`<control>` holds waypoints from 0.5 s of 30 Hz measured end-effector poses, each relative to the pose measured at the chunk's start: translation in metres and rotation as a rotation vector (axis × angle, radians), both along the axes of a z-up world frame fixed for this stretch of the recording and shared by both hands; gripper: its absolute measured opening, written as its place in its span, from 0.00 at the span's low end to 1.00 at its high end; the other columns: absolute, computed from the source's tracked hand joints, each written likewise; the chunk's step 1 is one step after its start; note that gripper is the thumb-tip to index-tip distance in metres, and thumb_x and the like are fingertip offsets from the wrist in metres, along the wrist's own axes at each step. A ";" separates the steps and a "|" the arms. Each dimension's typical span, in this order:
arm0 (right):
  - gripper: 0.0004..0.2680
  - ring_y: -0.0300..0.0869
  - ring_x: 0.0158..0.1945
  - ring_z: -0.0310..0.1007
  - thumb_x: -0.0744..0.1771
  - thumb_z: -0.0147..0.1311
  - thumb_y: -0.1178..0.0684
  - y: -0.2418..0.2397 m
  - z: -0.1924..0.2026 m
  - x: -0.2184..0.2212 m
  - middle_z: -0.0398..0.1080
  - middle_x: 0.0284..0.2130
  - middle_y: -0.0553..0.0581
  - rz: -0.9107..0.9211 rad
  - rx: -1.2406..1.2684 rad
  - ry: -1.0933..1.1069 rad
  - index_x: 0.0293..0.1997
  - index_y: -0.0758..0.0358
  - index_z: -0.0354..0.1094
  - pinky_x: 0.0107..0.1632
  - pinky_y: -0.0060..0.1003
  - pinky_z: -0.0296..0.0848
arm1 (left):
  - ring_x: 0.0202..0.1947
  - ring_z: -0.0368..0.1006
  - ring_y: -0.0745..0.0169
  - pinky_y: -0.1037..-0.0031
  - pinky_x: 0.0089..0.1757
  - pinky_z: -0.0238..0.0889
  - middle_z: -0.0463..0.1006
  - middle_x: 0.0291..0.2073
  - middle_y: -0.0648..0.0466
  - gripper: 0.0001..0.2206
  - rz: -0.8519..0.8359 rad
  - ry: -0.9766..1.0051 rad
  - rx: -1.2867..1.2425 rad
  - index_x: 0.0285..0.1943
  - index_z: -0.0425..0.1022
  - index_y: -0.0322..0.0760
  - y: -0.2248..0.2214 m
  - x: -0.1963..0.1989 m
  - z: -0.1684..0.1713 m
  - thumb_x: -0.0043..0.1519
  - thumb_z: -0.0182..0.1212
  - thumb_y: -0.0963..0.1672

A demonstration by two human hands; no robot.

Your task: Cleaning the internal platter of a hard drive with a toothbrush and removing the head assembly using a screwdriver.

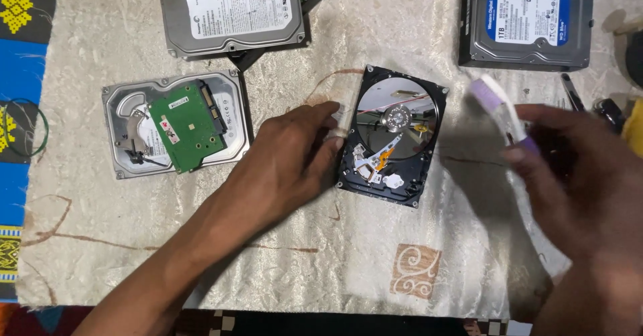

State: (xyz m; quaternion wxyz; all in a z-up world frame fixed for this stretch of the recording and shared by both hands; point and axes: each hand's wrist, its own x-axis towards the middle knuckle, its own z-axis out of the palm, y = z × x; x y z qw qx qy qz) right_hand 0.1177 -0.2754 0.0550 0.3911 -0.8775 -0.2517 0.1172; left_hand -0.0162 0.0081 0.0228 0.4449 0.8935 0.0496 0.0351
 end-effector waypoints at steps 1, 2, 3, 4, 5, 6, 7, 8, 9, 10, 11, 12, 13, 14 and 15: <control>0.15 0.49 0.51 0.75 0.69 0.56 0.63 0.010 0.000 -0.003 0.73 0.50 0.70 -0.002 -0.001 -0.005 0.65 0.77 0.64 0.51 0.34 0.72 | 0.42 0.78 0.38 0.58 0.43 0.69 0.81 0.46 0.35 0.19 -0.002 -0.005 -0.001 0.63 0.69 0.22 -0.002 0.001 0.002 0.67 0.52 0.43; 0.19 0.47 0.50 0.77 0.66 0.59 0.59 0.019 -0.002 -0.007 0.75 0.52 0.64 -0.016 -0.094 0.069 0.64 0.69 0.65 0.51 0.36 0.74 | 0.41 0.79 0.37 0.58 0.43 0.69 0.81 0.46 0.34 0.19 0.006 0.001 -0.010 0.62 0.70 0.21 -0.004 0.000 0.004 0.67 0.52 0.43; 0.22 0.46 0.50 0.80 0.62 0.63 0.54 0.028 -0.003 -0.011 0.77 0.54 0.58 -0.030 -0.188 0.144 0.64 0.61 0.67 0.50 0.38 0.77 | 0.40 0.80 0.37 0.57 0.43 0.70 0.81 0.46 0.34 0.19 0.015 0.006 -0.019 0.61 0.70 0.20 -0.007 0.000 0.005 0.66 0.52 0.43; 0.22 0.46 0.50 0.80 0.62 0.63 0.54 0.034 -0.007 -0.011 0.77 0.54 0.58 -0.037 -0.187 0.146 0.64 0.61 0.67 0.50 0.38 0.77 | 0.40 0.80 0.37 0.57 0.43 0.70 0.81 0.46 0.34 0.19 0.008 0.008 -0.019 0.61 0.70 0.20 -0.008 -0.001 0.007 0.66 0.52 0.43; 0.22 0.42 0.49 0.80 0.61 0.63 0.50 0.040 -0.012 -0.011 0.78 0.51 0.54 -0.070 -0.270 0.215 0.63 0.56 0.69 0.50 0.36 0.76 | 0.32 0.76 0.43 0.58 0.37 0.66 0.80 0.37 0.39 0.10 0.000 0.045 -0.037 0.51 0.71 0.26 -0.010 -0.003 0.008 0.67 0.51 0.42; 0.22 0.38 0.48 0.81 0.61 0.64 0.45 0.046 -0.015 -0.011 0.80 0.48 0.50 -0.101 -0.355 0.283 0.63 0.51 0.72 0.49 0.34 0.75 | 0.23 0.72 0.48 0.58 0.31 0.62 0.79 0.28 0.43 0.06 -0.005 0.081 -0.057 0.41 0.72 0.32 -0.013 -0.005 0.009 0.67 0.51 0.40; 0.22 0.38 0.48 0.81 0.61 0.64 0.45 0.046 -0.020 -0.008 0.80 0.48 0.50 -0.105 -0.356 0.285 0.63 0.51 0.72 0.49 0.34 0.75 | 0.23 0.72 0.48 0.58 0.31 0.62 0.79 0.28 0.43 0.06 -0.010 0.082 -0.059 0.41 0.72 0.32 -0.015 -0.007 0.003 0.67 0.51 0.40; 0.19 0.37 0.43 0.76 0.63 0.62 0.45 0.046 -0.025 -0.005 0.78 0.43 0.50 -0.037 -0.320 0.227 0.61 0.52 0.73 0.46 0.33 0.72 | 0.27 0.71 0.46 0.58 0.33 0.61 0.76 0.29 0.44 0.06 -0.012 0.055 -0.063 0.42 0.73 0.33 -0.016 -0.009 -0.003 0.66 0.51 0.41; 0.16 0.36 0.39 0.72 0.65 0.61 0.46 0.047 -0.030 -0.001 0.76 0.39 0.50 0.031 -0.285 0.169 0.58 0.54 0.74 0.43 0.33 0.68 | 0.30 0.71 0.44 0.57 0.35 0.60 0.74 0.29 0.44 0.07 -0.015 0.028 -0.067 0.44 0.73 0.34 -0.018 -0.011 -0.008 0.65 0.51 0.42; 0.16 0.36 0.39 0.72 0.65 0.61 0.46 0.059 -0.018 -0.002 0.76 0.39 0.50 0.031 -0.282 0.167 0.58 0.54 0.74 0.43 0.33 0.68 | 0.30 0.71 0.44 0.57 0.35 0.60 0.74 0.29 0.44 0.07 -0.016 0.025 -0.065 0.44 0.73 0.34 -0.022 -0.012 -0.009 0.65 0.51 0.42; 0.13 0.41 0.45 0.71 0.67 0.56 0.48 0.072 -0.006 -0.003 0.73 0.44 0.53 0.015 -0.317 0.231 0.57 0.53 0.73 0.47 0.36 0.69 | 0.29 0.70 0.47 0.58 0.34 0.60 0.74 0.29 0.45 0.06 -0.018 0.057 -0.111 0.43 0.72 0.34 -0.025 -0.013 -0.010 0.65 0.51 0.42; 0.10 0.45 0.52 0.69 0.69 0.51 0.50 0.084 0.006 -0.004 0.69 0.49 0.56 0.000 -0.352 0.299 0.55 0.53 0.73 0.51 0.39 0.70 | 0.27 0.69 0.50 0.60 0.33 0.60 0.73 0.28 0.47 0.06 -0.020 0.093 -0.158 0.42 0.72 0.34 -0.029 -0.015 -0.012 0.65 0.51 0.42; 0.10 0.45 0.52 0.69 0.69 0.51 0.50 0.081 -0.003 0.007 0.69 0.49 0.56 -0.001 -0.351 0.300 0.55 0.53 0.73 0.51 0.39 0.70 | 0.27 0.69 0.50 0.60 0.33 0.60 0.73 0.28 0.47 0.06 -0.021 0.094 -0.157 0.42 0.72 0.34 -0.031 -0.016 -0.012 0.65 0.51 0.42; 0.12 0.49 0.51 0.71 0.70 0.49 0.49 0.079 -0.013 0.017 0.71 0.49 0.61 0.099 -0.292 0.193 0.57 0.58 0.72 0.50 0.42 0.70 | 0.29 0.71 0.50 0.60 0.33 0.65 0.75 0.33 0.45 0.12 -0.028 0.105 -0.184 0.53 0.69 0.27 -0.033 -0.016 -0.012 0.65 0.51 0.43; 0.14 0.52 0.51 0.73 0.71 0.48 0.48 0.076 -0.023 0.028 0.72 0.50 0.65 0.199 -0.233 0.086 0.58 0.64 0.72 0.50 0.45 0.70 | 0.30 0.74 0.50 0.61 0.33 0.69 0.77 0.39 0.44 0.20 -0.036 0.116 -0.210 0.64 0.67 0.21 -0.035 -0.015 -0.012 0.65 0.52 0.43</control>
